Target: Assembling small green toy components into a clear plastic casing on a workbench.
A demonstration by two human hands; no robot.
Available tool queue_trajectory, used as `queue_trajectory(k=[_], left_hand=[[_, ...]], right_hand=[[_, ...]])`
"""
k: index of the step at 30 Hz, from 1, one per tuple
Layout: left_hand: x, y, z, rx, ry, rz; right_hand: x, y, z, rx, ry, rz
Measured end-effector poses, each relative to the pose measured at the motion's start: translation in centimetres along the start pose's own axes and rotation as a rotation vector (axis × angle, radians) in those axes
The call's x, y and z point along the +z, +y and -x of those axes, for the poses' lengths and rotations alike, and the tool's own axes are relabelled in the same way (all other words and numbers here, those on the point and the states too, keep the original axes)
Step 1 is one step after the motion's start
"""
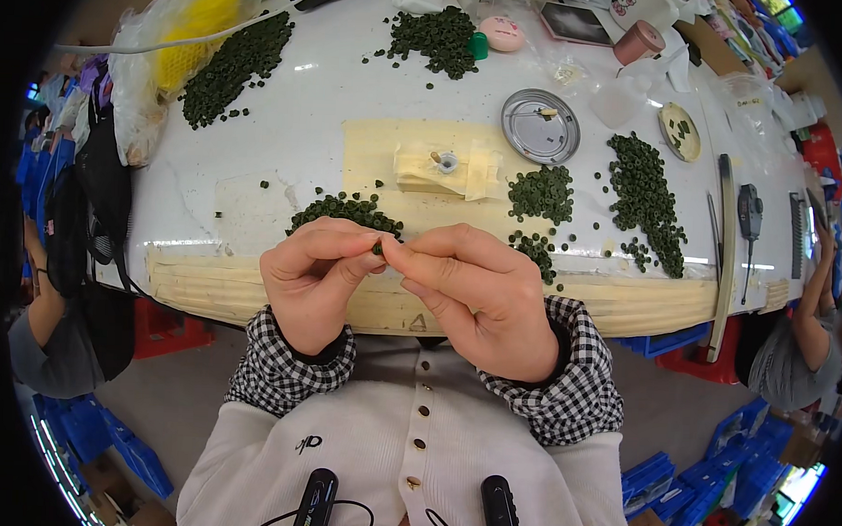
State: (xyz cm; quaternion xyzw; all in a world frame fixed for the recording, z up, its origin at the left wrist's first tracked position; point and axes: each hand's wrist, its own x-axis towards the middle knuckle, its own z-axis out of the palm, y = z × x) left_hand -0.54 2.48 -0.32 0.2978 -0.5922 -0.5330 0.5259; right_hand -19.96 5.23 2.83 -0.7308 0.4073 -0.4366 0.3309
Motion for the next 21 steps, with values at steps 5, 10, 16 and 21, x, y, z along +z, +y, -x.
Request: queue_trajectory(k=[5, 10, 16, 21], left_hand=[[-0.11, 0.03, -0.08, 0.027, -0.023, -0.058], [0.06, -0.11, 0.08, -0.027, 0.017, 0.04], [0.21, 0.01, 0.07, -0.042, 0.038, 0.082], [0.24, 0.03, 0.13, -0.048, 0.044, 0.103]], right_hand=[[0.15, 0.13, 0.28, 0.012, 0.018, -0.032], [0.61, 0.06, 0.24, 0.014, 0.051, -0.049], [0.59, 0.14, 0.32, 0.013, 0.066, -0.041], [0.61, 0.14, 0.26, -0.023, 0.063, 0.001]])
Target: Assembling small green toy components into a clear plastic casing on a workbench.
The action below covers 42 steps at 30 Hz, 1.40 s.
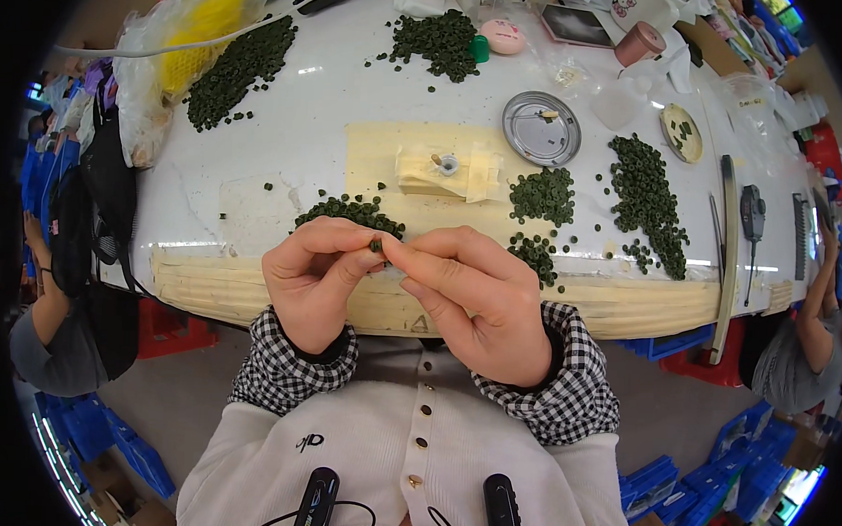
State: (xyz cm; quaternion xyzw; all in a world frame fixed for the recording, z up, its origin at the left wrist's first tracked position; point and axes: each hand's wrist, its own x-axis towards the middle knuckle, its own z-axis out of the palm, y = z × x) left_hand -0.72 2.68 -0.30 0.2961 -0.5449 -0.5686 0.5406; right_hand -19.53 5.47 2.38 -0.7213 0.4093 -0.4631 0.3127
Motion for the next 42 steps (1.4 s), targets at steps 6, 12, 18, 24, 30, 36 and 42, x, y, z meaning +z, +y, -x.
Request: queue_trajectory(k=[6, 12, 18, 24, 30, 36, 42], left_hand=[[0.0, 0.0, 0.0, -0.011, 0.001, -0.019], [-0.3, 0.7, -0.2, 0.001, 0.049, -0.159], [-5.4, 2.5, -0.8, 0.028, 0.295, -0.683], [-8.9, 2.6, -0.6, 0.02, 0.389, -1.081], [-6.8, 3.2, -0.4, 0.11, 0.33, -0.902], [-1.3, 3.1, 0.7, -0.238, -0.057, -0.213], [-0.2, 1.9, 1.0, -0.377, -0.139, 0.15]], right_hand=[[0.1, -0.2, 0.0, -0.019, -0.005, 0.051], [-1.2, -0.6, -0.3, 0.028, 0.062, 0.177], [-2.7, 1.3, 0.7, 0.054, 0.136, 0.544], [-1.1, 1.7, 1.0, 0.015, 0.02, 0.696], [-1.0, 0.5, 0.7, 0.083, 0.077, 0.338], [0.1, -0.2, 0.9, 0.159, 0.113, 0.002], [0.1, -0.1, 0.8, 0.085, 0.109, -0.014]])
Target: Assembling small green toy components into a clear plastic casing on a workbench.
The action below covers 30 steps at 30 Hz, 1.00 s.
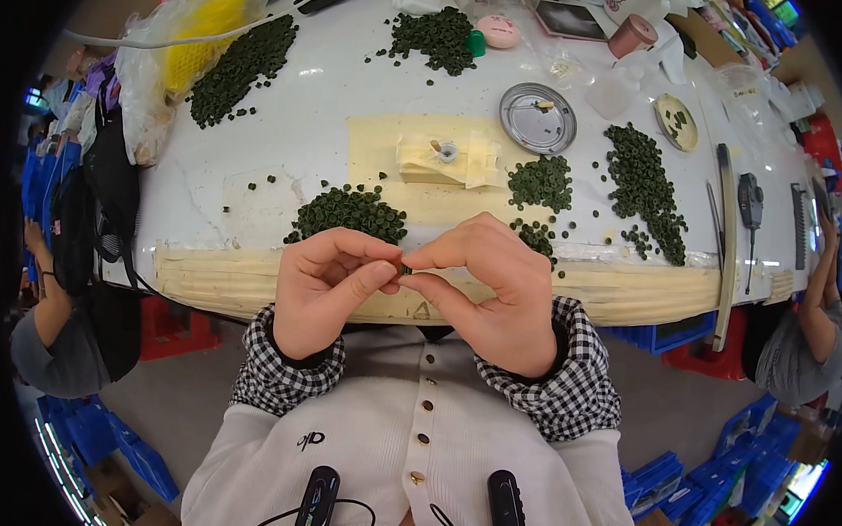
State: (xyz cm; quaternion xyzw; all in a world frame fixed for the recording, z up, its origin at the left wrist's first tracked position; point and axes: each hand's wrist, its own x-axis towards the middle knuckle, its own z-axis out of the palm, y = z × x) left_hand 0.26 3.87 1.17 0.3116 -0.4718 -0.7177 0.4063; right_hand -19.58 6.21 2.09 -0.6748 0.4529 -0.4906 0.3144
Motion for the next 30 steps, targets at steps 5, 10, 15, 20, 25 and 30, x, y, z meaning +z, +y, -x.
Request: queue_trajectory(k=[5, 10, 15, 20, 25, 30], left_hand=[[-0.2, 0.0, 0.2, -0.007, -0.021, 0.011], [-0.3, -0.5, 0.2, 0.038, -0.022, 0.061], [-0.3, -0.8, 0.0, 0.039, -0.032, 0.127], [-0.1, -0.6, 0.0, 0.051, -0.04, 0.127], [-0.6, -1.0, -0.1, 0.016, -0.071, 0.175], [-0.8, -1.5, -0.1, 0.023, -0.084, 0.233]], right_hand=[[0.2, 0.2, 0.2, 0.003, -0.004, -0.024], [0.3, 0.3, 0.3, 0.011, -0.018, -0.066], [0.2, 0.2, 0.3, 0.016, -0.017, -0.099], [0.3, 0.2, 0.3, 0.004, -0.017, -0.093], [0.3, -0.4, 0.3, -0.015, -0.03, -0.054], [0.4, -0.4, 0.3, -0.015, 0.002, -0.098]])
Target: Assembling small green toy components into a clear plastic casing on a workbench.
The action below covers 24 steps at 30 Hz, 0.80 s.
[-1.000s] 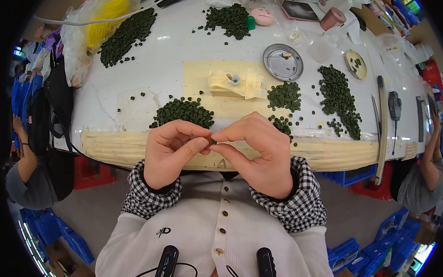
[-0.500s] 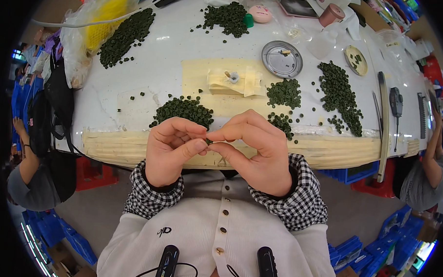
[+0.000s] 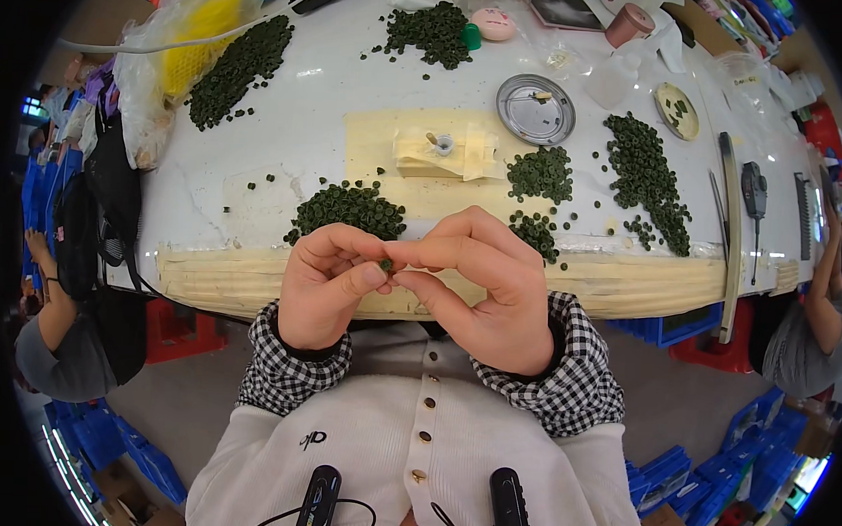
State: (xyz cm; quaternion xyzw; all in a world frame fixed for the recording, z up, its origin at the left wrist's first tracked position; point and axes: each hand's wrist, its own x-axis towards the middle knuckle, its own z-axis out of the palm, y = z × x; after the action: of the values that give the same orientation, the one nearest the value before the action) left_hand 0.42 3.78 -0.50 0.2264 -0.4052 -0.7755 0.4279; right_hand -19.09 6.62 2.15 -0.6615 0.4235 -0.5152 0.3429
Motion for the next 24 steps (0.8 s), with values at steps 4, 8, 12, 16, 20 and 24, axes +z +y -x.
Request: queue_trajectory(k=[4, 8, 12, 16, 20, 24], left_hand=[[0.7, 0.3, 0.0, 0.001, 0.05, -0.021], [0.6, 0.2, -0.2, 0.126, 0.001, -0.114], [-0.1, 0.0, 0.0, 0.128, -0.024, -0.062], [-0.2, 0.2, 0.3, 0.088, -0.012, 0.017], [-0.5, -0.1, 0.4, 0.112, -0.019, 0.061], [-0.7, 0.7, 0.5, 0.184, 0.042, -0.087]], right_hand=[[-0.3, 0.1, 0.1, -0.007, 0.001, 0.022], [-0.4, 0.0, 0.2, 0.01, 0.01, 0.027], [-0.5, 0.2, 0.3, 0.015, 0.011, 0.02], [-0.5, 0.2, 0.4, 0.022, 0.018, 0.022], [-0.4, 0.3, 0.3, 0.005, 0.009, 0.003], [-0.4, 0.1, 0.3, 0.012, -0.007, 0.012]])
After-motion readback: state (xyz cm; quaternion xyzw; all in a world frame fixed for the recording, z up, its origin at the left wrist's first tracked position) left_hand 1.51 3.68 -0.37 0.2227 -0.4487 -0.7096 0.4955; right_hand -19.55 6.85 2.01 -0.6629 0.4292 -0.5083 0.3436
